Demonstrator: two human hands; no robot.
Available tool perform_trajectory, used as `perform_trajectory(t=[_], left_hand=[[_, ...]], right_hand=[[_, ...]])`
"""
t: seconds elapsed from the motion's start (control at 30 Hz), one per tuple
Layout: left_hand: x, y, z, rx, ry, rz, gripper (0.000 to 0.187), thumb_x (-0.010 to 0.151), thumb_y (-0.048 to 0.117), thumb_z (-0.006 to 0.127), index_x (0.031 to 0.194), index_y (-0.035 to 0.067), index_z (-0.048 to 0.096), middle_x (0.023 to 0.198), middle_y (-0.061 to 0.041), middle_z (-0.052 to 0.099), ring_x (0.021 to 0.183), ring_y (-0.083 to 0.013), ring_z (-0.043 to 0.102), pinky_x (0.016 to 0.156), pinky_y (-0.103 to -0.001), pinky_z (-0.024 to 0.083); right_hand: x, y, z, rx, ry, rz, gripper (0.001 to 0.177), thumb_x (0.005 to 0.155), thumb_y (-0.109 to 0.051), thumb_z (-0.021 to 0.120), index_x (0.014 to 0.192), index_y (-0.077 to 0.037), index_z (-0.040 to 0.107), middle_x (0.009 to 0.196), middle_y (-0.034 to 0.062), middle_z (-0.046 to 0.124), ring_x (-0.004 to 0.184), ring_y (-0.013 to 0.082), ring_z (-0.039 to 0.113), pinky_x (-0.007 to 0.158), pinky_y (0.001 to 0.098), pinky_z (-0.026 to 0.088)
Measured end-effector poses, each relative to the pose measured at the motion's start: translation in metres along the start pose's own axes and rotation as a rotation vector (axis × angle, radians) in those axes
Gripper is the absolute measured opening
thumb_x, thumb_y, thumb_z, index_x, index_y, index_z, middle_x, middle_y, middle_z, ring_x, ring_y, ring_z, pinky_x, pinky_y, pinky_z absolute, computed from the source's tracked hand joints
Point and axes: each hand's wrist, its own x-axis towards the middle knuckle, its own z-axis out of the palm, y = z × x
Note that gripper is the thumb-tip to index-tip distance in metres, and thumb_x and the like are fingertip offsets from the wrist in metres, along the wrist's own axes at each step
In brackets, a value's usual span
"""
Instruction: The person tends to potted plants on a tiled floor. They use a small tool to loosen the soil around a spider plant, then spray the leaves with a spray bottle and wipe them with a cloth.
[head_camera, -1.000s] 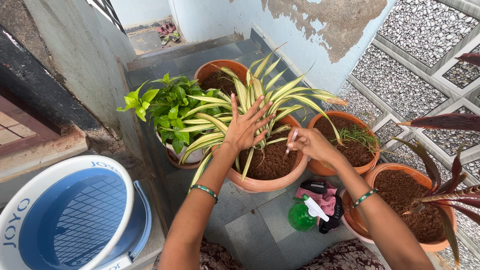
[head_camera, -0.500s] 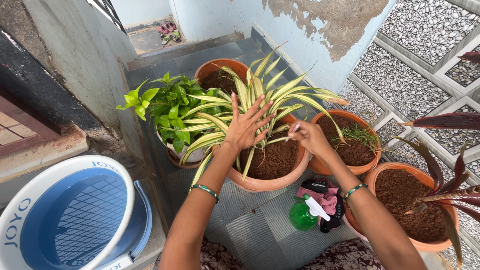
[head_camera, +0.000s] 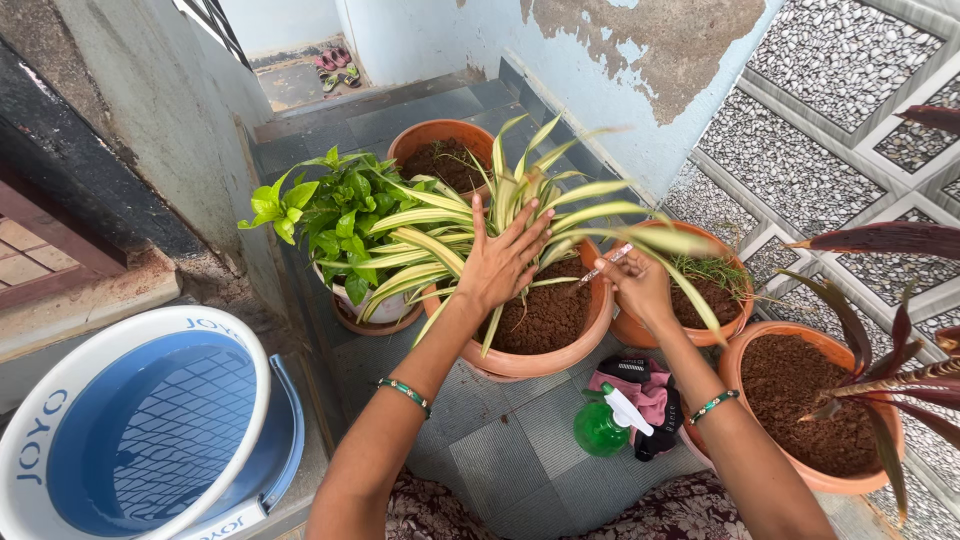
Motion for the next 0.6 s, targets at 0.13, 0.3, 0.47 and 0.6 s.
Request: perform_trajectory(t=[0.13, 0.3, 0.47, 0.6], left_hand=[[-0.012, 0.045, -0.018, 0.014, 0.019, 0.039, 0.060, 0.092, 0.038, 0.059, 0.150, 0.025, 0.052, 0.168, 0.001, 0.026, 0.150, -0.0200, 0.027, 0.116, -0.080, 0.004], [-0.066, 0.134, -0.056, -0.320, 0.246, 0.086, 0.034, 0.089, 0.022, 0.061, 0.115, 0.004, 0.073, 0.138, -0.010, 0.061, 0.143, -0.0282, 0.047, 0.124, -0.070, 0.008], [-0.121, 0.213, -0.066, -0.825, -0.038, -0.257, 0.029, 0.103, 0.023, 0.055, 0.107, 0.001, 0.072, 0.110, -0.018, 0.070, 0.102, -0.0307, 0.067, 0.099, -0.046, 0.051], [-0.129, 0.244, -0.015, -1.541, -0.257, -1.078, 0.051, 0.104, 0.048, 0.046, 0.107, 0.003, 0.070, 0.101, -0.015, 0.072, 0.089, -0.0277, 0.071, 0.078, -0.038, 0.057]], right_hand=[[-0.020, 0.040, 0.005, 0.102, 0.149, 0.118, 0.019, 0.092, -0.019, 0.083, 0.101, -0.005, 0.076, 0.082, 0.0028, 0.068, 0.067, 0.0077, 0.057, 0.057, 0.0220, 0.045], [-0.037, 0.051, 0.005, 0.463, 0.292, 0.078, 0.021, 0.087, -0.016, 0.080, 0.100, -0.003, 0.072, 0.084, 0.0036, 0.073, 0.068, 0.0087, 0.070, 0.059, 0.0228, 0.057], [-0.052, 0.063, -0.020, 0.617, 0.393, 0.137, 0.021, 0.092, -0.020, 0.079, 0.103, -0.005, 0.068, 0.084, 0.0066, 0.072, 0.062, 0.0145, 0.065, 0.053, 0.0273, 0.053], [-0.062, 0.084, -0.059, 0.767, 0.531, 0.136, 0.023, 0.096, -0.023, 0.077, 0.103, -0.005, 0.065, 0.089, 0.0052, 0.070, 0.067, 0.0145, 0.069, 0.057, 0.0354, 0.061]])
